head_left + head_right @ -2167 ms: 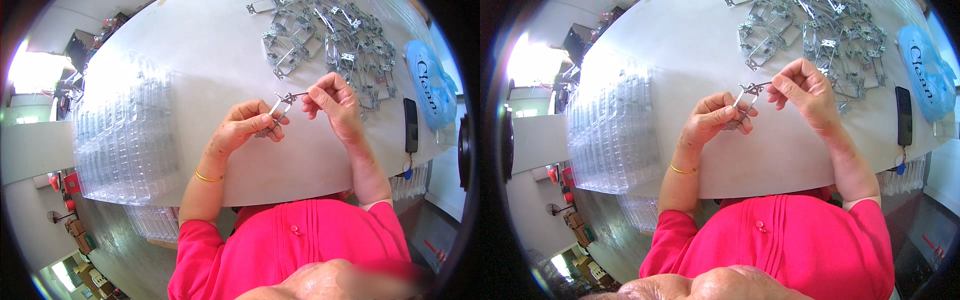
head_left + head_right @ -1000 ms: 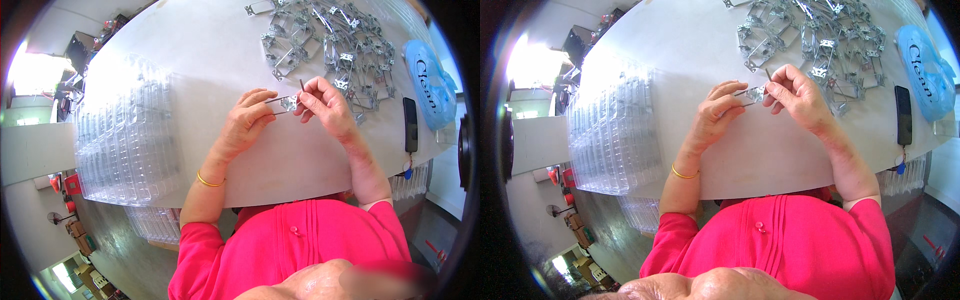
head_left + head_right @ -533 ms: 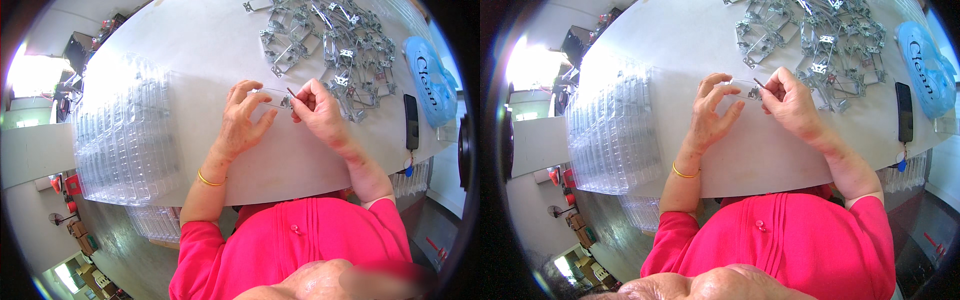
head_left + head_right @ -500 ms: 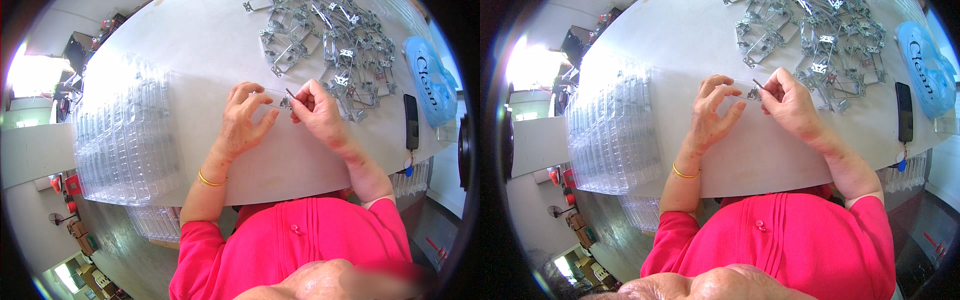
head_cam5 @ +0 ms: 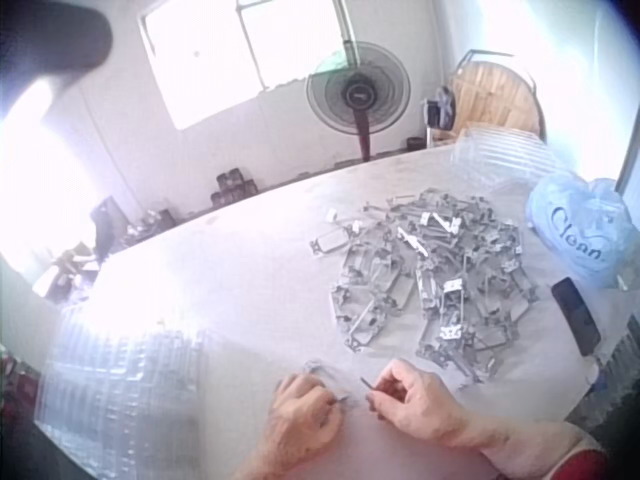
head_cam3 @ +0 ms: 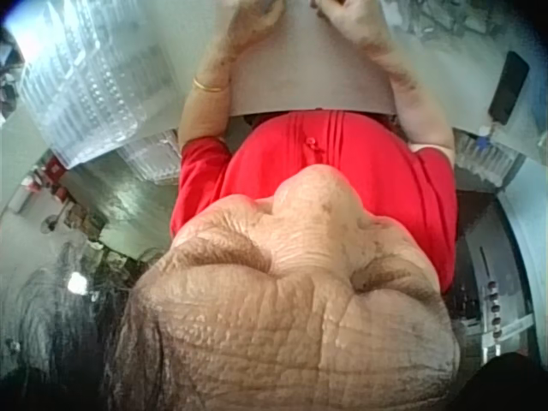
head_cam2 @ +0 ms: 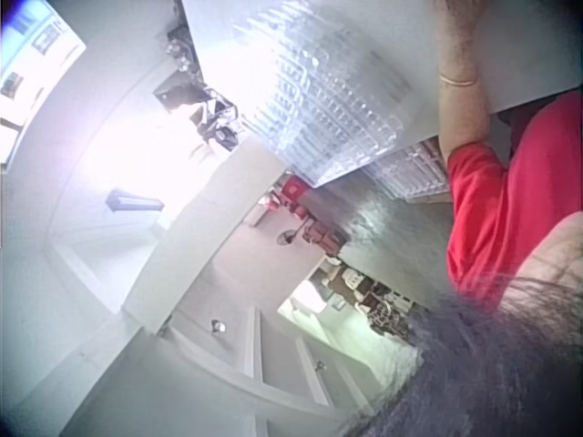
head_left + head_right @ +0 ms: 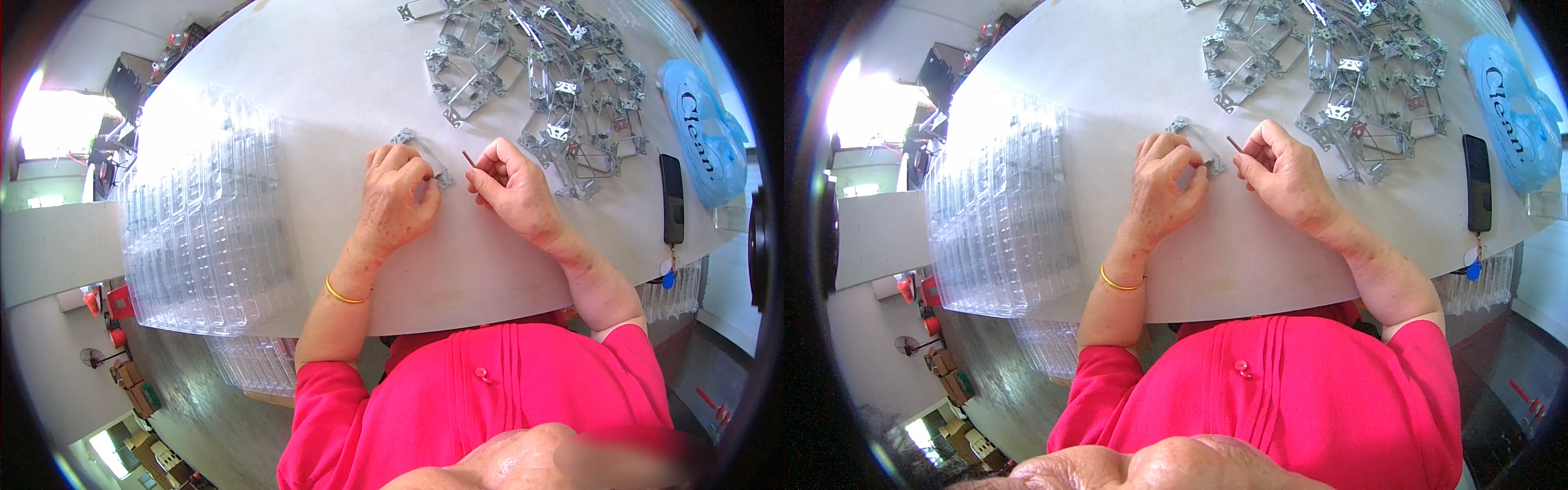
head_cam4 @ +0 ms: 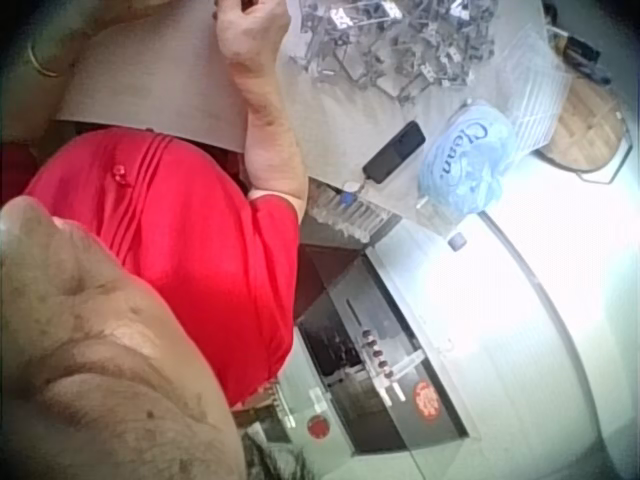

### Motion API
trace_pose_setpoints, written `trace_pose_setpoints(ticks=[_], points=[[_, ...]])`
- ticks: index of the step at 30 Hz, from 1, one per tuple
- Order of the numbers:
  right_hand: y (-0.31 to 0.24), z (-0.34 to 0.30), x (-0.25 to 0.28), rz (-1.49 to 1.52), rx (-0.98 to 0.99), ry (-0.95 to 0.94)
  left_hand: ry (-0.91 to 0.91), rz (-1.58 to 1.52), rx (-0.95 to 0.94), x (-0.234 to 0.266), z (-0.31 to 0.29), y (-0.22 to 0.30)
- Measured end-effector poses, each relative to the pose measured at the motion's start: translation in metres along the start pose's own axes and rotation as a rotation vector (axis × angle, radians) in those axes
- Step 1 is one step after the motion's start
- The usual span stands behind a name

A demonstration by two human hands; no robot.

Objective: Manually assembling small metal bracket components using a pin tool and placing them into plastic blister packs.

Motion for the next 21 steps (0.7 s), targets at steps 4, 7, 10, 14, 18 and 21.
trace_pose_setpoints(ticks=[4,7,10,14,18,21], points=[[0.001,0.001,0.0,-0.003,-0.01,-0.007,0.002,0.082,0.099,0.001,-0.004,-0.009],[0.002,0.002,0.001,0.003,-0.015,-0.006,0.033,0.08,0.133,0.003,-0.003,-0.012],[0.004,0.002,0.001,0.007,-0.006,0.003,0.02,0.067,0.175,0.008,-0.001,-0.008],[0.004,0.002,0.002,0.01,-0.016,-0.006,0.023,0.134,0.217,0.007,-0.003,-0.007],[0.003,0.002,0.001,0.013,-0.011,-0.02,-0.009,0.126,0.269,0.003,-0.005,-0.011],[0.005,0.002,0.003,0.001,-0.011,-0.028,-0.012,0.102,0.27,0.002,-0.003,-0.01]])
Point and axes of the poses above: each hand's wrist, its own z-axis towards the middle knuckle, its own x-axis out of the back of the hand, y = z × x, the point moved 3 cm from there along z, towards the middle knuckle, and after that the axes turned 13 degrees about -y, right-handed, at the moved point
